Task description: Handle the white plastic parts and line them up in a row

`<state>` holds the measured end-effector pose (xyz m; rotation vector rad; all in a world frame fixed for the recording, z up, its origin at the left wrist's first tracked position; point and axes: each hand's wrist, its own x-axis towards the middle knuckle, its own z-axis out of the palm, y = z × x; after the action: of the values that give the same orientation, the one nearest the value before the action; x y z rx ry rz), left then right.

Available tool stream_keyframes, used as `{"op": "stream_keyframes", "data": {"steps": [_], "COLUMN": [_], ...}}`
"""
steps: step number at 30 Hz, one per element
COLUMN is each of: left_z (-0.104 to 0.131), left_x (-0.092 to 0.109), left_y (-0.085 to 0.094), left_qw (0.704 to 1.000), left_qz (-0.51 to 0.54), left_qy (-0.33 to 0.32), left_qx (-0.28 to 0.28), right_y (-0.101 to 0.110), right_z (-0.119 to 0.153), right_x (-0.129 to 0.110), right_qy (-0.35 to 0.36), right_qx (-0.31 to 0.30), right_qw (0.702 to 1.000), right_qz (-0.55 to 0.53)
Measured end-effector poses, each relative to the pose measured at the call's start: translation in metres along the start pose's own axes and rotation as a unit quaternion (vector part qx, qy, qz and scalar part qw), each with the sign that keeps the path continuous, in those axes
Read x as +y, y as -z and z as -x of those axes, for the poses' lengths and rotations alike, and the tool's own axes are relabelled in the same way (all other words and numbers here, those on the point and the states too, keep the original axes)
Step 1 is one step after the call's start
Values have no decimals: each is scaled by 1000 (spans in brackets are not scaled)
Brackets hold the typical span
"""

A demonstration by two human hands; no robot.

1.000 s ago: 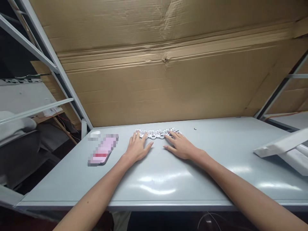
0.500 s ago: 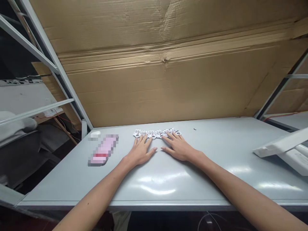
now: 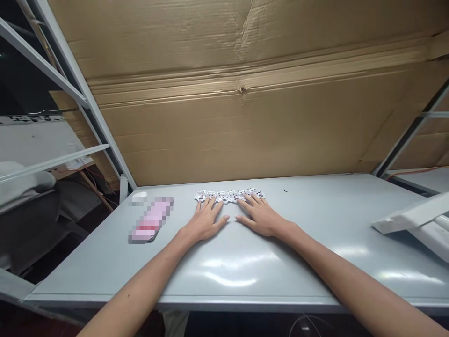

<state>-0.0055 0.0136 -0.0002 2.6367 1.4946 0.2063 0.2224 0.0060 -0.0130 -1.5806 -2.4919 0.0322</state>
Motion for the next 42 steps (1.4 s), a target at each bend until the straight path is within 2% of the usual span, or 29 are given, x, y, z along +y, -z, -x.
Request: {"op": "stream_keyframes", "data": {"steps": [3, 8, 12, 22, 31, 37, 42], "left_z": [3, 9, 11, 10, 12, 10, 9], "left_x": [3, 10, 10, 3, 1, 0, 1], "left_y": [3, 10, 10, 12, 15, 13, 15], "left_qw": [999, 993, 993, 994, 995, 991, 990], "left_qz": [-17, 0, -3, -2, -4, 2, -12], "left_qy": [-32, -86, -106, -109, -104, -132, -140], "left_qx": [32, 76, 59, 25, 12, 30, 26], "right_y": [3, 12, 16, 18, 7, 11, 14], "right_z": [3, 8, 11, 16, 12, 12, 13], "right_x": [-5, -14, -15, -18, -12, -11, -12], "right_qy": [8, 84, 103, 84, 81, 98, 94], "right_qx": [12, 46, 12, -53, -73, -49, -53], "right_qw": [1000, 995, 993, 994, 993, 992, 993], "right_qz": [4, -20, -53, -52, -55, -58, -52]}}
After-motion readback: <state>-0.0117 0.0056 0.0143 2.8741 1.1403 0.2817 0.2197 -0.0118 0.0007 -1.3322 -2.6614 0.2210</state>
